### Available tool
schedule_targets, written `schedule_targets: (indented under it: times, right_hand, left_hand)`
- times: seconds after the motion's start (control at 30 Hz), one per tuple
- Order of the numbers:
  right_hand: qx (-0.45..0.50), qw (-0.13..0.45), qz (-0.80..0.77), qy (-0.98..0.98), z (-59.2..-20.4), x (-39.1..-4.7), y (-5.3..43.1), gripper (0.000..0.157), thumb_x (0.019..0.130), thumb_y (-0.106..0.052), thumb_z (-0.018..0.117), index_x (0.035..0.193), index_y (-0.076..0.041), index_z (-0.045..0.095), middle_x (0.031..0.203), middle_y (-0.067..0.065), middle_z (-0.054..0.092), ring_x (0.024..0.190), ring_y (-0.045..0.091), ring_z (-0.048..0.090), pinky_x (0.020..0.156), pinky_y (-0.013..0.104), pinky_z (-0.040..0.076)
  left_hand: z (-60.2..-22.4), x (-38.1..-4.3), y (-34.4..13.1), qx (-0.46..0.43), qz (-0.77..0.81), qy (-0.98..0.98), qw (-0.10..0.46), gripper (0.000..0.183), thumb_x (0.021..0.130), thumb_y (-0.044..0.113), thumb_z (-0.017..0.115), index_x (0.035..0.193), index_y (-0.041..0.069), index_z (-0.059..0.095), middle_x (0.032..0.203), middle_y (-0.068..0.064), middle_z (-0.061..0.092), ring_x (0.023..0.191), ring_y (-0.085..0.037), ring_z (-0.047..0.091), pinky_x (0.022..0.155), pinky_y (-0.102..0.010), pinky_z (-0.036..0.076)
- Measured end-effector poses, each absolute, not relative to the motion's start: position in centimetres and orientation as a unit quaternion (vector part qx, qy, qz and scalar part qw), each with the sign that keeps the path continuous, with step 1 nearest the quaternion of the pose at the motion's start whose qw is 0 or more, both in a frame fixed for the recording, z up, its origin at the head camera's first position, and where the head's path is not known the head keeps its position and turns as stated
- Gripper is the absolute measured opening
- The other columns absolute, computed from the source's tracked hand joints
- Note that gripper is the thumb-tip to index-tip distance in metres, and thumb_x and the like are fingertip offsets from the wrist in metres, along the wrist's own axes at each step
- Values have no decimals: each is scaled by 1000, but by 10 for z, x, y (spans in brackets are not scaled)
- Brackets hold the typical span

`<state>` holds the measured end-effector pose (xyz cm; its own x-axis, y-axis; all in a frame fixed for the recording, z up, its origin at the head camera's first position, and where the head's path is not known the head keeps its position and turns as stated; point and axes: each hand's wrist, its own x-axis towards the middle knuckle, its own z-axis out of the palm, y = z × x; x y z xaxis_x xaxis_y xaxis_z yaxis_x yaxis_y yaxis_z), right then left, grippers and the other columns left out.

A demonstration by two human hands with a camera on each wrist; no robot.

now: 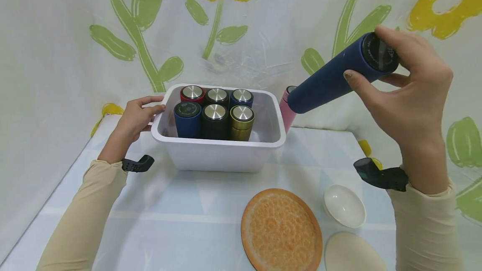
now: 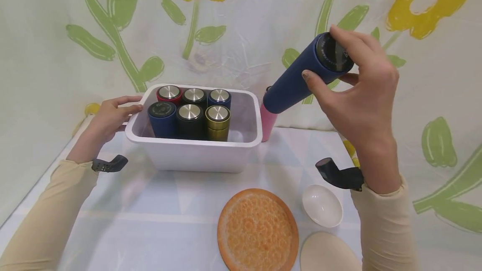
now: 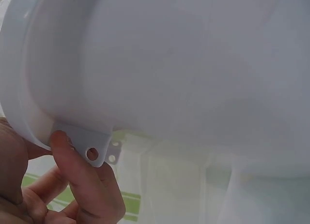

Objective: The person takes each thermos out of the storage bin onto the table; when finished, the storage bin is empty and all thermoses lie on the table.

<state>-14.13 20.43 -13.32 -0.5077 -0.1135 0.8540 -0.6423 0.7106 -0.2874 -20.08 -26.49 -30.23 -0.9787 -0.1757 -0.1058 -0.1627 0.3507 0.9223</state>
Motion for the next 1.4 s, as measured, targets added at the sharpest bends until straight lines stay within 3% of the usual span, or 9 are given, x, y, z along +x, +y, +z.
schedule_targets:
  times: [0.5,0.8,0.9,1.03,1.13,1.4]
  right_hand:
    - [178,436,280,-837,-144,-162,235,61,76,-13,86,133,-25,67,122,1,67,105,3,53,69,0,40]
    - [154,406,261,-862,-165,-194,252,61,78,-16,85,135,-13,65,121,14,67,101,-3,47,65,2,36]
    - [138,376,264,-877,-174,-207,255,61,81,-19,83,138,-12,62,124,14,66,107,12,54,76,7,36]
    - [123,326,265,-899,-185,-226,256,63,85,-22,78,142,-9,57,131,17,61,119,33,53,99,33,38]
    - [112,296,271,-909,-193,-239,257,63,88,-23,76,145,-8,54,133,20,58,123,37,50,104,51,36]
    - [95,271,285,-915,-221,-260,256,64,89,-25,75,144,-3,53,132,25,56,124,40,49,102,55,37]
  left_hand:
    - [-301,-200,-265,110,-561,-820,6,54,103,28,57,153,15,43,148,-22,44,117,-38,53,72,-26,56]
    - [-302,-200,-265,114,-565,-817,6,53,103,28,58,153,16,44,147,-21,46,116,-37,54,71,-26,56]
    - [-302,-201,-265,114,-568,-815,4,53,103,28,58,153,16,44,147,-21,45,117,-37,54,71,-26,56]
    - [-301,-200,-265,113,-572,-813,3,53,103,27,58,152,15,44,148,-21,44,119,-38,54,72,-27,57]
    - [-301,-199,-265,111,-572,-812,6,53,103,26,58,152,14,44,148,-21,45,118,-38,55,72,-27,57]
    - [-304,-201,-265,108,-574,-811,7,52,102,26,58,152,14,45,147,-21,46,118,-38,55,72,-26,57]
